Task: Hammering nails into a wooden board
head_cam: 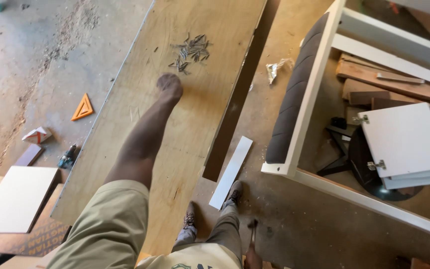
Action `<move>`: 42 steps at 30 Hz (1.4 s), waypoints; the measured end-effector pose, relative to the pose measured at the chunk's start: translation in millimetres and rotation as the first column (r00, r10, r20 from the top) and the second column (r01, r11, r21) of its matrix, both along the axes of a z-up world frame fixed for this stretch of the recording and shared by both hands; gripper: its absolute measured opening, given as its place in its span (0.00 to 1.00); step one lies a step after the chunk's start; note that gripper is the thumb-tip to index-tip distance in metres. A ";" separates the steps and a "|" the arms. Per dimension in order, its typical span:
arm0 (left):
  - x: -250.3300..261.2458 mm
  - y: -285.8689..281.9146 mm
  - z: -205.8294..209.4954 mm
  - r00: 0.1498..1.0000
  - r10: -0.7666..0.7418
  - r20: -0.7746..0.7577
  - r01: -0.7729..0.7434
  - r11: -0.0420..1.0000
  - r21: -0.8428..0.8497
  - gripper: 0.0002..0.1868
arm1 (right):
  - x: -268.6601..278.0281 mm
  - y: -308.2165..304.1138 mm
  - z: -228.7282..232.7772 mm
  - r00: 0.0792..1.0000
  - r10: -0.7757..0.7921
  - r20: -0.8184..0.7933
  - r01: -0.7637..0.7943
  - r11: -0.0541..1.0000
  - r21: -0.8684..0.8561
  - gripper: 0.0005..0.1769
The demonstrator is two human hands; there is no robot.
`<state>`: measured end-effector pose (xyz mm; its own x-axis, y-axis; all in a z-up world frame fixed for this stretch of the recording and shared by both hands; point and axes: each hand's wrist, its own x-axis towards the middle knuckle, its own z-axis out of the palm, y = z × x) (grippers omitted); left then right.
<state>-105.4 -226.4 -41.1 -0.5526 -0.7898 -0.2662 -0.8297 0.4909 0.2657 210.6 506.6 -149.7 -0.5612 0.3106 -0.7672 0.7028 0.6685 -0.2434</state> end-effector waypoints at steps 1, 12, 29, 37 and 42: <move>14.5 8.9 12.0 0.996 -0.003 -0.088 0.005 1.000 0.027 0.17 | -23.7 -28.5 26.2 0.997 -0.069 0.019 0.070 0.997 -0.021 0.45; 277.9 332.0 15.3 0.820 0.148 -0.553 0.445 0.443 0.778 0.29 | -52.6 -194.2 248.1 0.982 -0.144 -0.120 0.052 0.826 -0.562 0.28; 336.2 464.9 134.2 0.689 0.628 -0.362 0.335 0.167 0.927 0.10 | -32.5 -168.3 309.6 0.946 -0.301 -0.123 0.106 0.642 -0.759 0.15; 345.6 456.3 97.7 0.774 0.126 -0.621 0.467 0.549 0.693 0.10 | -6.7 -120.9 271.4 0.926 -0.375 -0.045 0.227 0.648 -0.727 0.16; 301.8 329.1 28.6 0.585 -0.248 -0.772 0.563 0.810 0.166 0.06 | 37.0 -130.0 243.5 0.878 -0.478 0.003 0.330 0.601 -0.728 0.22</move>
